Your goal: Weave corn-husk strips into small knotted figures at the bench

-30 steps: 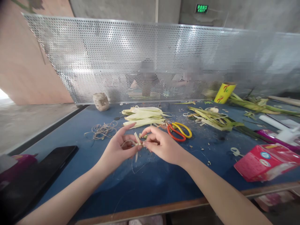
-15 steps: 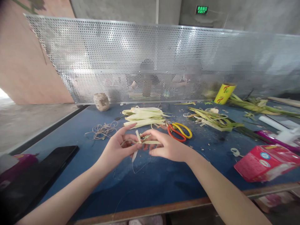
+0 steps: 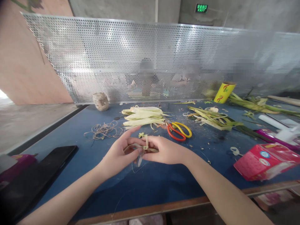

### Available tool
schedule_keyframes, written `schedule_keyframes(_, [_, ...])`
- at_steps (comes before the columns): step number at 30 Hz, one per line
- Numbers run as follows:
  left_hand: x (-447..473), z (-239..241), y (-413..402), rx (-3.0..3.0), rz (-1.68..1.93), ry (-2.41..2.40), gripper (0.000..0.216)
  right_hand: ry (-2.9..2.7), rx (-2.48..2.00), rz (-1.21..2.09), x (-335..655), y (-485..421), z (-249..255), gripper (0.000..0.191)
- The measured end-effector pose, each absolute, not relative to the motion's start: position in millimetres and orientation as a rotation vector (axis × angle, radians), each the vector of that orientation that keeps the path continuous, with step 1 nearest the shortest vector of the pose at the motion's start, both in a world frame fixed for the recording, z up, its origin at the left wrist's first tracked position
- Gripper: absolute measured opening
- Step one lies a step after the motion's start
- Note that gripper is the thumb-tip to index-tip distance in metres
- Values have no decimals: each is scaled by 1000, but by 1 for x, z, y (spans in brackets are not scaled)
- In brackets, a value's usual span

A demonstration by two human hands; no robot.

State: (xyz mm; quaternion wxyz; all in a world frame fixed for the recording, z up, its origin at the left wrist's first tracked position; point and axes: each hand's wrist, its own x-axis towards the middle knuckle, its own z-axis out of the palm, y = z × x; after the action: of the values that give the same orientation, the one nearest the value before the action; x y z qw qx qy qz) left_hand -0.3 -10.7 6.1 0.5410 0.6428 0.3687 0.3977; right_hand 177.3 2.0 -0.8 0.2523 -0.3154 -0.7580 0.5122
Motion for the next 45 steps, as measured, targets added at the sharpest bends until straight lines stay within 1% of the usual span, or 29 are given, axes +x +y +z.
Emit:
schedule_keyframes(5, [-1,8,-8,1495,1045,831,70,-2056,-975,1296,177,8,-2,26])
schedule_keyframes(11, [-2,6,-4,1500,1093,879,63,-2037,-1014,1279,178,9,1,29])
schedule_keyframes(16, [-3,8,-2,1523,1145,930,58,-1975,-1049,1223,179,11,0,24])
schedule_keyframes(23, [-6,17,3,1496,1255,973,52,-1832,-968,1241,180,14,-1,22])
schedule_keyframes(27, [-6,15,3,1465,1306,1022,61,-1781,-928,1295,178,14,-4,18])
schedule_keyframes(29, [-5,11,4,1370,1328,1065,68,-1754,-916,1309,176,13,-5,14])
schedule_keyframes(30, [-4,9,4,1290,1322,1040,69,-1741,-917,1311,175,13,-4,14])
schedule_keyframes(32, [-2,5,5,1114,1162,912,65,-1713,-931,1299,174,12,-3,17])
schedule_keyframes(34, [0,2,4,1000,1020,823,70,-1687,-948,1262,173,11,-1,20])
schedule_keyframes(38, [4,1,1,1078,1068,851,92,-1667,-951,1216,171,10,0,22])
schedule_keyframes(45, [4,3,-2,1130,1085,852,99,-1648,-924,1299,167,9,-6,19])
